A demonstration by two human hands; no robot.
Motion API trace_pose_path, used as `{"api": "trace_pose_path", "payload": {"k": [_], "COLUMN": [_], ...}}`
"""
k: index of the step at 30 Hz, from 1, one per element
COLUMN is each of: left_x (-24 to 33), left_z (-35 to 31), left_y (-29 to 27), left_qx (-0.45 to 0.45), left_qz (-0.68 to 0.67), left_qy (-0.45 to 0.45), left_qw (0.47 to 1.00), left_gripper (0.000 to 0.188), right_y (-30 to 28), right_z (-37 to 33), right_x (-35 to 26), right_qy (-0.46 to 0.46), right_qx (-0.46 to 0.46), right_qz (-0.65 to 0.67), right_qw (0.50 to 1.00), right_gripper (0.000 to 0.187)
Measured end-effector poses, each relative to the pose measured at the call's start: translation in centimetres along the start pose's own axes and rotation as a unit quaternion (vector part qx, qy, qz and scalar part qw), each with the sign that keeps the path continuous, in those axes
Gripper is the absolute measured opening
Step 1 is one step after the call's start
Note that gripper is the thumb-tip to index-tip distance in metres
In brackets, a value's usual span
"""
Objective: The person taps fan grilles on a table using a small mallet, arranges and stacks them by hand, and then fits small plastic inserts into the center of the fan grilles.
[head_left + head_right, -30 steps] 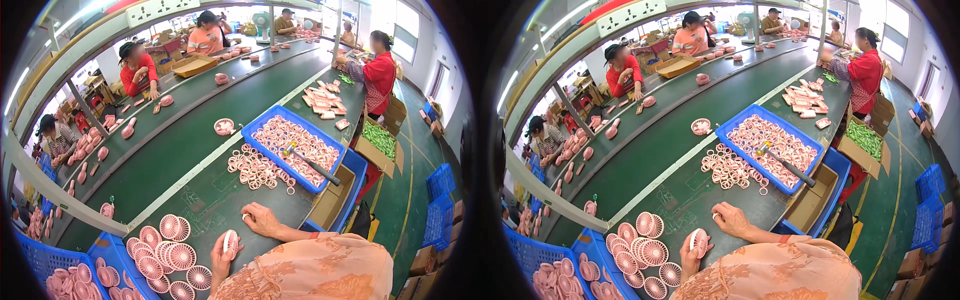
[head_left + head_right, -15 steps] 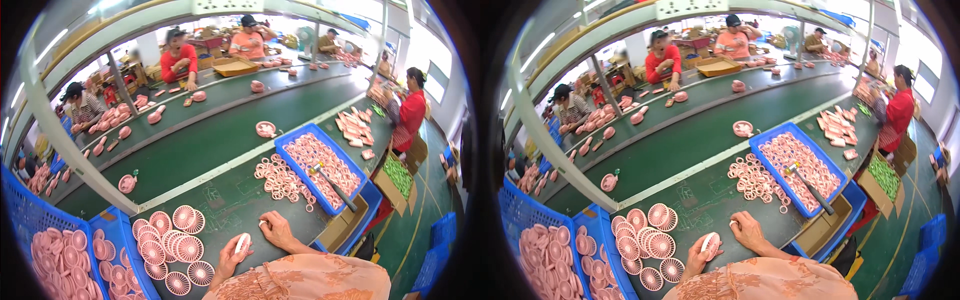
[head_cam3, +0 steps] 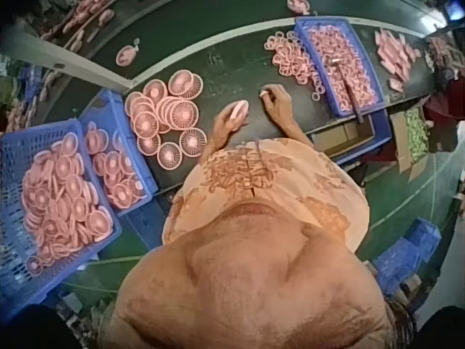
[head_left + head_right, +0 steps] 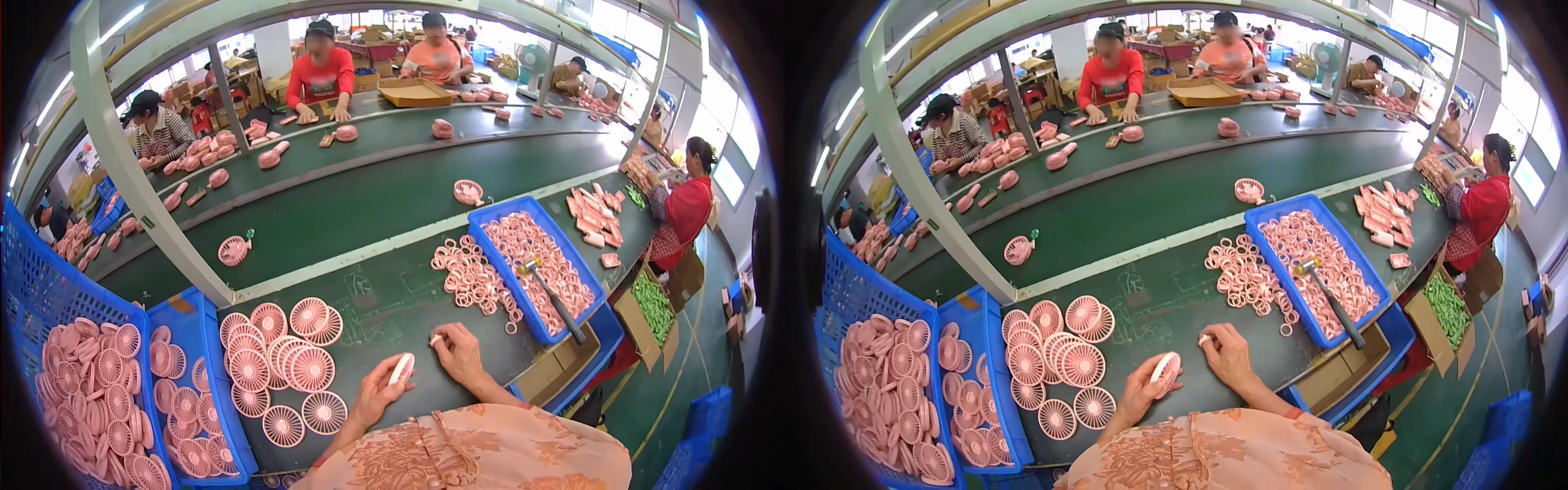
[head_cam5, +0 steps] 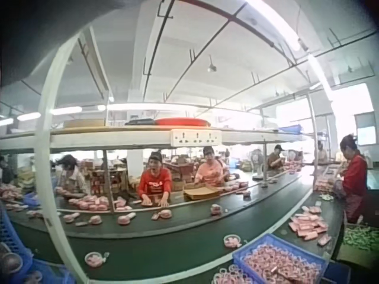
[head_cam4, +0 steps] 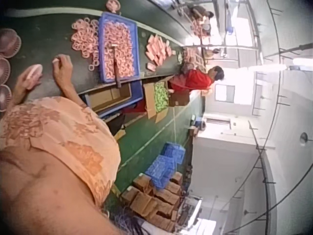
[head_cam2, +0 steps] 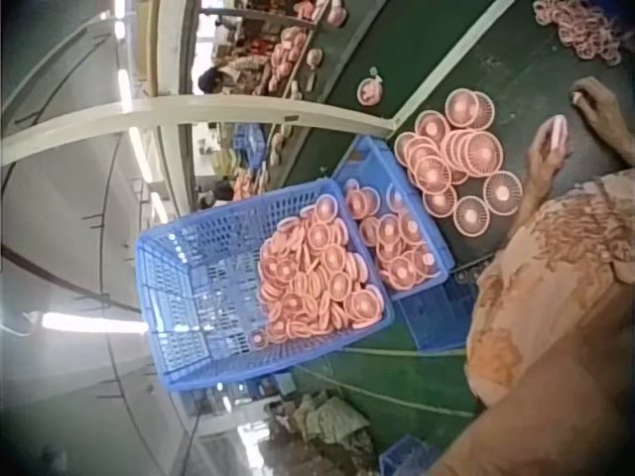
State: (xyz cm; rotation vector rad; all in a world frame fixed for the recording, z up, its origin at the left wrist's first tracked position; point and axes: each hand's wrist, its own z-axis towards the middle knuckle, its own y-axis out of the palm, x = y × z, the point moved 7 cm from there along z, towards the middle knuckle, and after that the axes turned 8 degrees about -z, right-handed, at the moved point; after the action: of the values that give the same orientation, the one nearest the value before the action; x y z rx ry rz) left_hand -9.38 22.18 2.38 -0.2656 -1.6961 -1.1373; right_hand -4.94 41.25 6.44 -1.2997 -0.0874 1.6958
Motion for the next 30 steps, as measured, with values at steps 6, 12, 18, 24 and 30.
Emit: {"api": "trace_pose_path", "payload": {"k": [6, 12, 18, 24, 30], "left_x": [0.2, 0.6, -0.2, -0.7, -0.9], "left_z": [0.0, -0.4, -0.5, -0.1, -0.8], "left_y": [0.2, -0.1, 0.1, 0.0, -1.0], "left_qx": [-0.006, 0.008, 0.005, -0.017, -0.009], "left_qz": [0.016, 0.040, 0.031, 0.011, -0.003], "left_qy": [0.013, 0.010, 0.019, 0.032, 0.025], "left_qw": [1.000, 0.999, 0.999, 0.999, 1.000], "left_gripper": [0.065, 0.065, 0.062, 0.063, 0.065], "right_y": [-2.8, -17.7, -25.8, -26.5, -24.7], "right_z": [3.7, 9.0, 7.1, 7.0, 6.7], "right_x": [-0.8, -20.0, -31.1, -30.3, -31.7], "right_qy": [0.113, -0.341, -0.556, -0.553, -0.567], "right_qx": [-0.043, 0.118, 0.071, 0.091, 0.085], "right_qz": [0.252, 0.278, 0.256, 0.272, 0.272], "right_qw": [0.960, 0.890, 0.788, 0.782, 0.773], "right_gripper": [0.010, 0.012, 0.070, 0.071, 0.072]}}
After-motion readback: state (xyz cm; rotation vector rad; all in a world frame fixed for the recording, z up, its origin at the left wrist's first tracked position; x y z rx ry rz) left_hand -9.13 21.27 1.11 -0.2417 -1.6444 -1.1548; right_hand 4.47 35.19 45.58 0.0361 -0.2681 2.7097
